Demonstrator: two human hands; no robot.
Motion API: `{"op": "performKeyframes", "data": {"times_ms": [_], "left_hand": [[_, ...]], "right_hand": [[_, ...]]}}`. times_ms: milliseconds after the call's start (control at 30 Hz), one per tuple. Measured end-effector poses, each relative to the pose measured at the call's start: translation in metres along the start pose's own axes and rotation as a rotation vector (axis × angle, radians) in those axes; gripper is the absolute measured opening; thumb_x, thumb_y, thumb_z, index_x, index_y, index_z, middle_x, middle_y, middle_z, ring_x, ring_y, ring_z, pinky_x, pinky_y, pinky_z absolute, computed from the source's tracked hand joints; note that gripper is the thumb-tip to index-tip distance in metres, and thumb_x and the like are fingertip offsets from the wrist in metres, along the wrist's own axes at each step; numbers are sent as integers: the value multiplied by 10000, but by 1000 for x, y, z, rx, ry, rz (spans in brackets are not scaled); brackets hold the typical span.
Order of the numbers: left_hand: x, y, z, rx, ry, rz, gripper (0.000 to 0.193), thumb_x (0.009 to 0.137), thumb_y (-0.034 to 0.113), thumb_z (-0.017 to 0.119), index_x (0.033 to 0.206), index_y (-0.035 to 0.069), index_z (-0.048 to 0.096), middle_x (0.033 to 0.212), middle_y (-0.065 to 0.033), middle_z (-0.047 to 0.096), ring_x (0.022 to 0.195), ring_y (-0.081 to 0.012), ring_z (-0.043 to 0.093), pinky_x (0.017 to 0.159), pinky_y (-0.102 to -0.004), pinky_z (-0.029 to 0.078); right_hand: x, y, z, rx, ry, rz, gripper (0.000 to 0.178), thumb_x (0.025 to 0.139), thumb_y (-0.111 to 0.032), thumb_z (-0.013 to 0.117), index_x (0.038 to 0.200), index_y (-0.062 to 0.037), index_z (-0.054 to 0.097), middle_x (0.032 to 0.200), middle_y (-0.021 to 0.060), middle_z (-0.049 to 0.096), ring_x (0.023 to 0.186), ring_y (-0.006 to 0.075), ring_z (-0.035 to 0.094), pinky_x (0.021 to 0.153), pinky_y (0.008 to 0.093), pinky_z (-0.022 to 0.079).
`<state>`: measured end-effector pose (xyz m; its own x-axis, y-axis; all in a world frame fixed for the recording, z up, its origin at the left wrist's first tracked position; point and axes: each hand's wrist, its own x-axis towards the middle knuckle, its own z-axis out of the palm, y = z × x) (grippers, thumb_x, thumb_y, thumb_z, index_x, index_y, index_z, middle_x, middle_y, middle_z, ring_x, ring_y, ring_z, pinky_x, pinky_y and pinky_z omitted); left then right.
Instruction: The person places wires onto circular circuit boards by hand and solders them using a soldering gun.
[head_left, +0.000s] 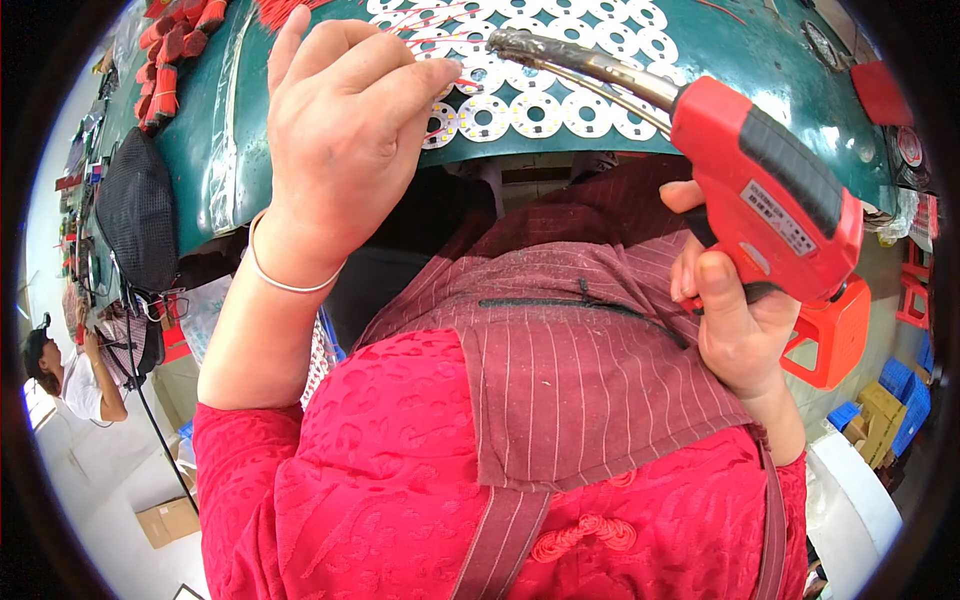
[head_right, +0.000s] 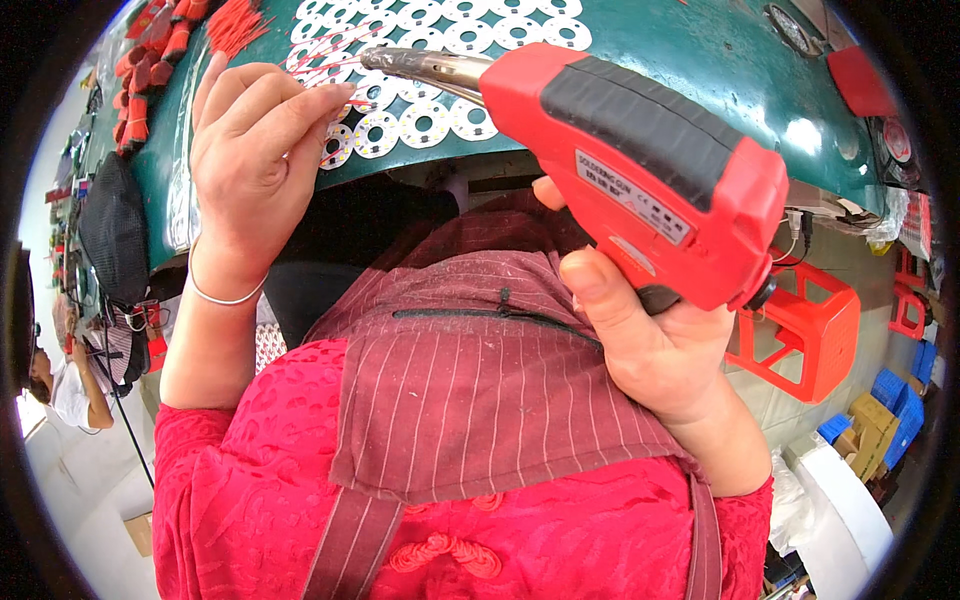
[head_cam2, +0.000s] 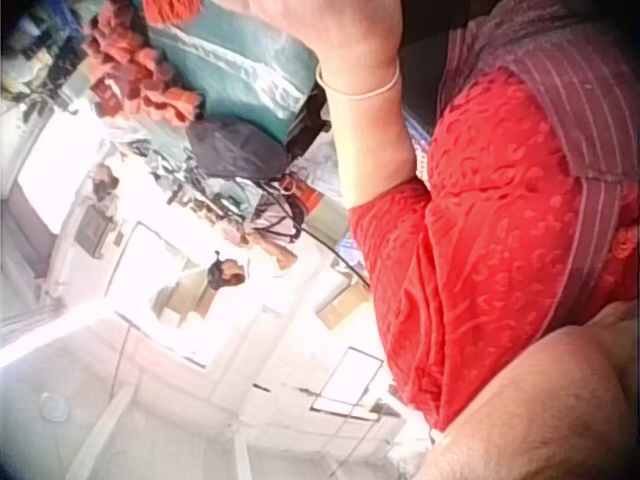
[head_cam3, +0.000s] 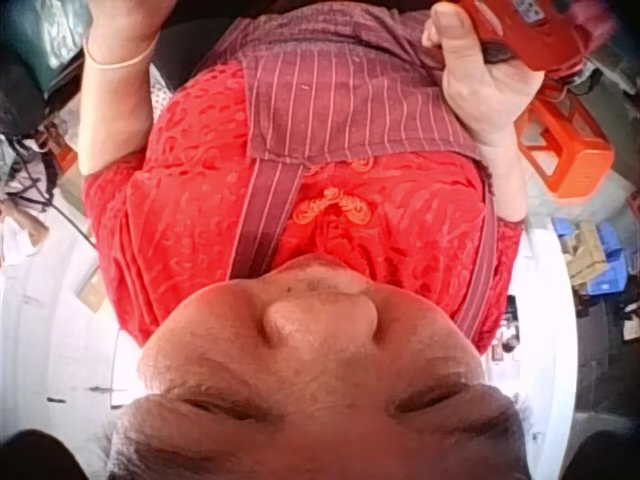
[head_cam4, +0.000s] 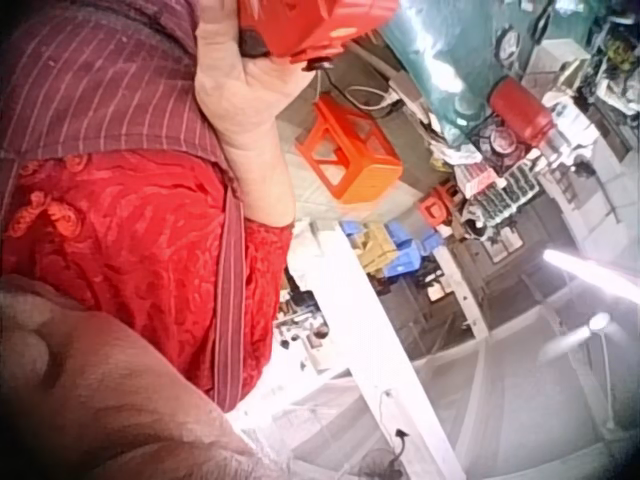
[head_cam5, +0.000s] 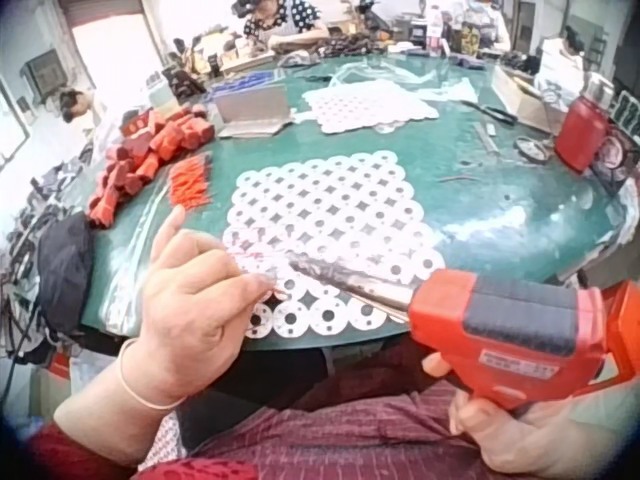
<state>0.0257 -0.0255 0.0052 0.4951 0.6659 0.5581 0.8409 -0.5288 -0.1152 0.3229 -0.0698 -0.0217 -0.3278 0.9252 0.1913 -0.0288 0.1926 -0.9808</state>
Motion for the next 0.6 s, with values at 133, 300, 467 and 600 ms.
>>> {"op": "performKeyframes", "data": {"times_ms": [133,300,467,600], "left_hand": [[0,2,2,-17,11,-8,188,754,48,776,920,135,771,785,-2,639,868,-224,642,1011,-462,433],[-1,3,3,22,29,-13,197,735,53,795,911,139,770,771,8,635,866,-214,637,1001,-450,432],[-3,4,4,36,34,-22,200,732,61,805,912,141,768,769,11,633,868,-207,638,1022,-446,416],[-5,2,5,46,41,-21,204,734,64,805,917,147,766,766,13,628,871,-204,638,1034,-447,407]], "right_hand": [[-3,-1,-3,-51,-19,12,426,1009,-192,647,1332,48,508,1210,196,624,681,88,518,614,266,490],[-5,-1,-7,-161,-70,-18,279,997,-134,652,1195,39,558,1165,208,631,684,104,523,616,273,497],[-1,-2,-5,-174,-104,-26,371,1009,-139,637,1313,39,522,1254,224,628,689,87,513,624,266,496],[0,-2,-4,-176,-117,-3,482,1013,-153,636,1422,34,463,1316,219,619,696,69,508,633,257,491]]}}
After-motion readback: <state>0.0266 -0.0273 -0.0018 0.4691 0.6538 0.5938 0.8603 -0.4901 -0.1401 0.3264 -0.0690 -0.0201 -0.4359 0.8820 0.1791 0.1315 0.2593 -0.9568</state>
